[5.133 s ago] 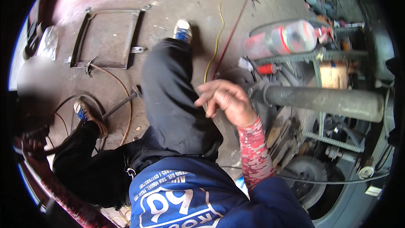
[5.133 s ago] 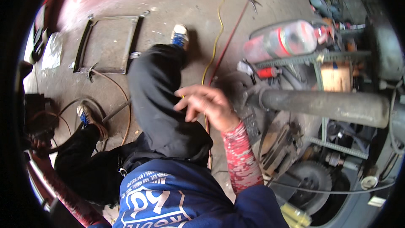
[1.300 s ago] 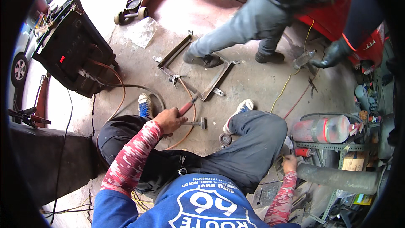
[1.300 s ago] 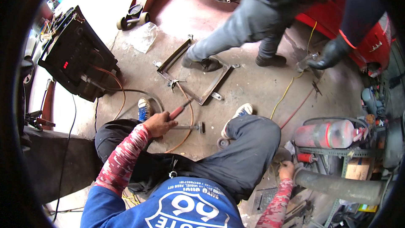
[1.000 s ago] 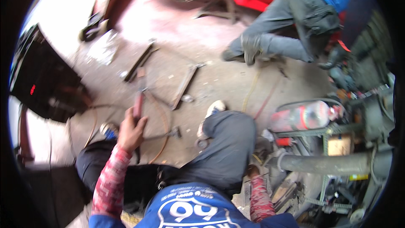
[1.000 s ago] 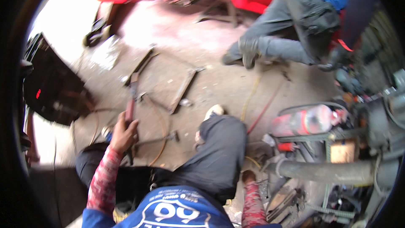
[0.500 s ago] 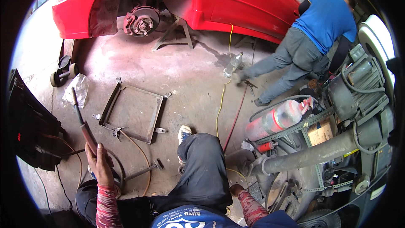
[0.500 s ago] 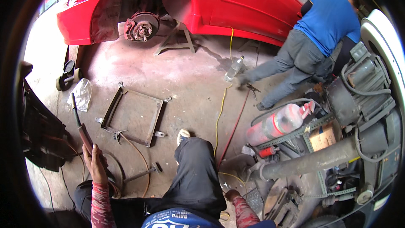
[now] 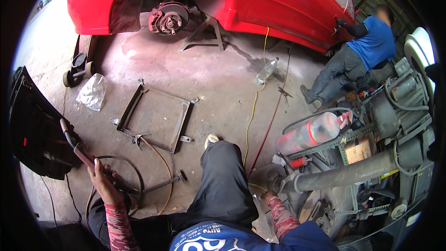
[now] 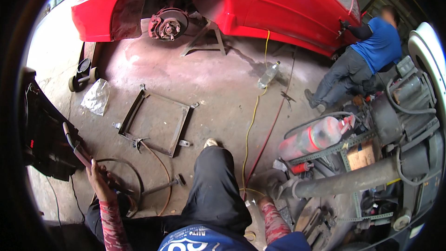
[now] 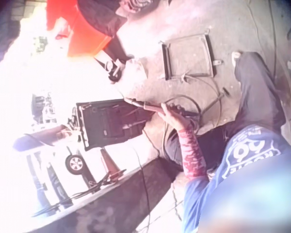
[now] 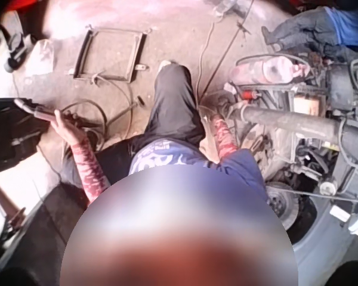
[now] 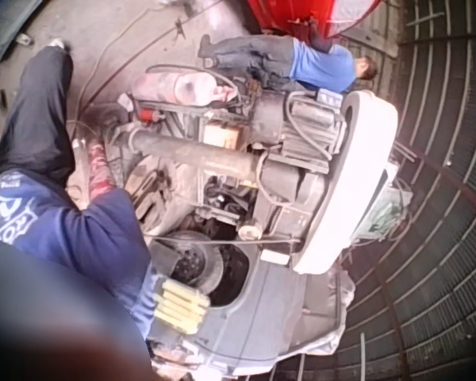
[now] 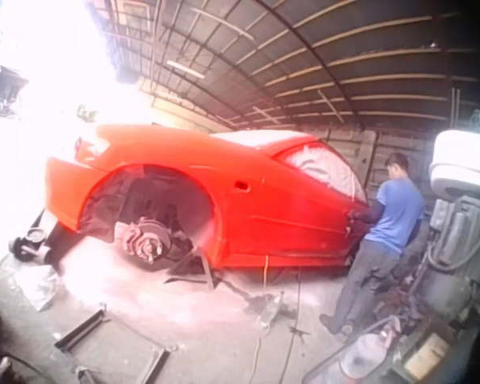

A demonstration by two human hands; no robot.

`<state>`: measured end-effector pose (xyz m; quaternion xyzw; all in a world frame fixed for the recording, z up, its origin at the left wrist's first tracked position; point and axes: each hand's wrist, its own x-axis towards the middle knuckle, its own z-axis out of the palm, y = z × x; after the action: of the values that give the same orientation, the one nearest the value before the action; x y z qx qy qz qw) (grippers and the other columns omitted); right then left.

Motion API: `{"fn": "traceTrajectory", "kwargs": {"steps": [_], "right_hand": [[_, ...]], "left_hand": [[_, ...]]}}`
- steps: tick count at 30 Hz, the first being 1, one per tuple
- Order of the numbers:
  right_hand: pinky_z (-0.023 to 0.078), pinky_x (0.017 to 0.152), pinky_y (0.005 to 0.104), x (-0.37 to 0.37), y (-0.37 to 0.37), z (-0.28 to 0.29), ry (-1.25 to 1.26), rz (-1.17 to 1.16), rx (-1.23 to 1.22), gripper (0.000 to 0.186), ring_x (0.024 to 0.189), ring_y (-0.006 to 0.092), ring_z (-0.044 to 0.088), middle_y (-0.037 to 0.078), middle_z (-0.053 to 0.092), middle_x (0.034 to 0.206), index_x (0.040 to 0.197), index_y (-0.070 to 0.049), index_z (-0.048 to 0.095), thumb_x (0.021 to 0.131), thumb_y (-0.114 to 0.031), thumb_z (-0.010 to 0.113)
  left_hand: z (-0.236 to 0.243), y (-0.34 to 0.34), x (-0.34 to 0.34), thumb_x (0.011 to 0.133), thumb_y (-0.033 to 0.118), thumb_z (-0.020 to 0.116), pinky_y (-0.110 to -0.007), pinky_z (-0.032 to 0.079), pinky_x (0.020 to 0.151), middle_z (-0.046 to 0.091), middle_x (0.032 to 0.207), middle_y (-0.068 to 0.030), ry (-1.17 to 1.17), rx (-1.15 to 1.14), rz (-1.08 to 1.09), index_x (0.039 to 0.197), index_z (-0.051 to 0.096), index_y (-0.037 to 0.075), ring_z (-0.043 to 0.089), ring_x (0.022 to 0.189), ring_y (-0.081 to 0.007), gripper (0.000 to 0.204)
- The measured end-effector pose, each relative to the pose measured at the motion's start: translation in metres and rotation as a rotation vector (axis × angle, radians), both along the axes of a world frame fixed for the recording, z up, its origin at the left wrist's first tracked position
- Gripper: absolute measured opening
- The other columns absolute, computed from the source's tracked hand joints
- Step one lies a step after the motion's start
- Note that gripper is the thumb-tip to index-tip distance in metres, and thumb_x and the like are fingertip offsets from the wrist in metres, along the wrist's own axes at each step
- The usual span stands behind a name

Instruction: The person welds a rectangular metal frame on the floor using a welding torch. They reposition the frame and hammer welds to check alignment, then continue welding along the seams.

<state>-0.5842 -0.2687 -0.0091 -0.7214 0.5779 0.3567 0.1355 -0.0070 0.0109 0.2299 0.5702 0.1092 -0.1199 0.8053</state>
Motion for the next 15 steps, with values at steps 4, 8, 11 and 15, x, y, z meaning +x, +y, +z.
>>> {"fn": "traceTrajectory", "kwargs": {"steps": [4, 8, 11, 15], "right_hand": [[0.050, 0.095, 0.0391, 0.010, 0.008, 0.019, -0.063, -0.005, -0.012, 0.031, 0.111, 0.0341, 0.063, 0.018, 0.067, 0.116, 0.104, -0.007, 0.073, 0.084, -0.029, 0.062], [0.050, 0.095, 0.0397, 0.020, 0.013, 0.002, -0.093, 0.035, 0.049, 0.031, 0.110, 0.0351, 0.063, 0.018, 0.067, 0.114, 0.103, -0.006, 0.073, 0.083, -0.028, 0.062], [0.050, 0.094, 0.0401, 0.015, 0.012, -0.012, -0.079, -0.063, 0.072, 0.031, 0.109, 0.0358, 0.063, 0.019, 0.067, 0.113, 0.102, -0.006, 0.073, 0.082, -0.027, 0.062], [0.050, 0.094, 0.0407, -0.008, 0.015, -0.012, -0.089, 0.006, 0.060, 0.031, 0.108, 0.0367, 0.063, 0.020, 0.067, 0.112, 0.101, -0.005, 0.073, 0.082, -0.026, 0.062]], "left_hand": [[0.006, 0.001, 0.001, 0.096, 0.034, 0.059, -0.018, 0.036, 0.043, 0.048, 0.072, 0.0025, -0.097, 0.002, -0.069, 0.103, 0.050, 0.017, 0.046, 0.050, -0.0058, 0.021], [0.014, 0.008, -0.004, 0.097, 0.034, 0.059, -0.018, 0.036, 0.043, 0.048, 0.073, 0.0025, -0.074, -0.029, -0.079, 0.104, 0.050, 0.017, 0.046, 0.050, -0.0058, 0.021], [0.019, 0.014, -0.006, 0.097, 0.034, 0.059, -0.018, 0.036, 0.042, 0.048, 0.073, 0.0024, -0.035, -0.050, -0.032, 0.104, 0.049, 0.017, 0.046, 0.050, -0.0057, 0.022], [0.020, 0.016, -0.005, 0.096, 0.036, 0.059, -0.018, 0.037, 0.042, 0.048, 0.074, 0.0022, -0.004, -0.075, 0.001, 0.105, 0.049, 0.017, 0.046, 0.051, -0.0059, 0.023]]}}
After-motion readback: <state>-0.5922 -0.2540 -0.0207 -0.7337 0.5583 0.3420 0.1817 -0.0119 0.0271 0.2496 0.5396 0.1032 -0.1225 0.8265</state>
